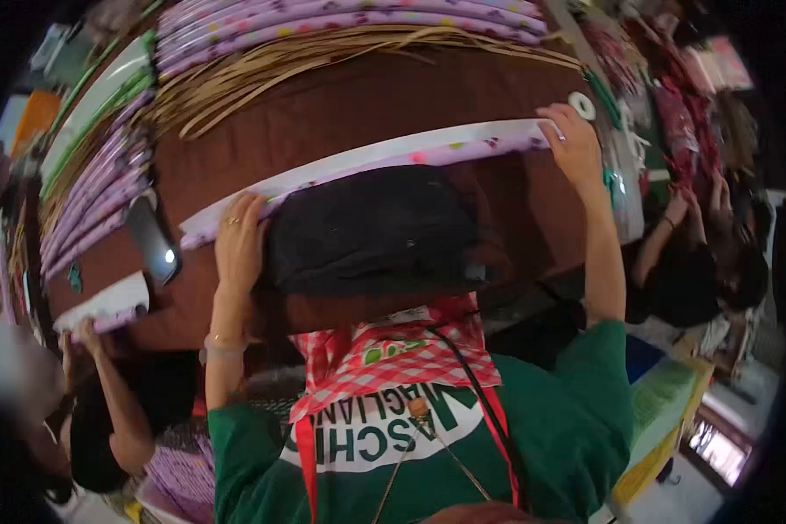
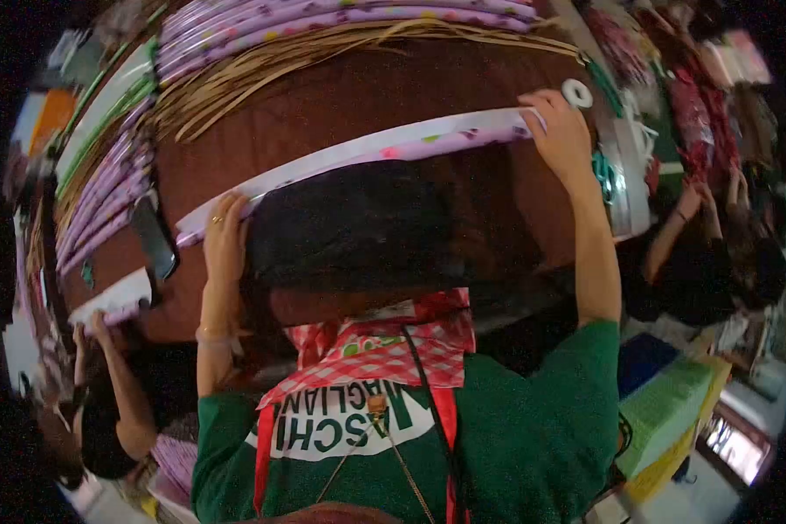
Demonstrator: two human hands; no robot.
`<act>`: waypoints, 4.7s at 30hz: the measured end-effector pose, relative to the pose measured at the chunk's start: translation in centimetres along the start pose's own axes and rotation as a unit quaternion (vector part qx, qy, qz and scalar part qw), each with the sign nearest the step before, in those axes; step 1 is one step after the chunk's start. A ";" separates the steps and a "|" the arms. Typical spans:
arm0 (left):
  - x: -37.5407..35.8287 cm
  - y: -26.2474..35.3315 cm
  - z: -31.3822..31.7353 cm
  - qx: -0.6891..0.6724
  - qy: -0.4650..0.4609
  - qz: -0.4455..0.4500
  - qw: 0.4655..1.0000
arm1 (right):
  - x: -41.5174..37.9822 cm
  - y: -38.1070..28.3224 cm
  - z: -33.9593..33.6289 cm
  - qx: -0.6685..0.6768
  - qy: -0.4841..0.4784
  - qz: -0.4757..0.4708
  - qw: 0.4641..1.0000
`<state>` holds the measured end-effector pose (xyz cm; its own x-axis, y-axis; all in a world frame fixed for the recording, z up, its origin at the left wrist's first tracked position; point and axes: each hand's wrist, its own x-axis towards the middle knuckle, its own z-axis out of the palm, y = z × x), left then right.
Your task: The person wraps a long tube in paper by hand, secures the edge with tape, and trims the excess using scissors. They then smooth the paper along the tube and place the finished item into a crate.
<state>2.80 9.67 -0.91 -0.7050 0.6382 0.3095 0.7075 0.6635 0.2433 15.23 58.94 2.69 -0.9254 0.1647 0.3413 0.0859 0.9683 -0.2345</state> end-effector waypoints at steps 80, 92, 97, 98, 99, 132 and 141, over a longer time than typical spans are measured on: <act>-2.3 7.3 -10.4 -0.564 0.153 -0.355 0.730 | 5.1 -27.5 -0.3 0.547 -0.452 -0.064 0.702; -2.2 -5.2 -4.6 -0.102 0.177 -0.448 0.871 | 12.6 -31.4 11.6 0.478 -0.567 -0.036 0.670; -1.5 -5.4 -4.6 -0.051 0.162 -0.492 0.854 | 12.6 -31.8 12.1 0.438 -0.533 -0.050 0.722; -1.5 -5.5 -4.6 -0.049 0.158 -0.495 0.853 | 12.6 -31.9 12.1 0.426 -0.528 -0.067 0.732; -1.4 -5.6 -4.5 -0.040 0.152 -0.503 0.850 | 12.7 -31.9 12.1 0.417 -0.523 -0.090 0.738; 1.8 -8.3 -5.8 -0.017 0.087 -0.580 0.810 | 16.1 -33.5 11.9 0.388 -0.505 -0.152 0.756; 2.5 -8.0 -5.8 -0.012 0.099 -0.568 0.817 | 16.5 -33.3 11.6 0.385 -0.529 -0.135 0.744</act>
<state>-4.30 3.67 3.22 -0.8869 -0.4618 0.0129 -0.3959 0.7741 0.4941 -7.23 27.20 5.57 -0.6784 -0.6510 -0.3405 -0.0168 0.4771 -0.8787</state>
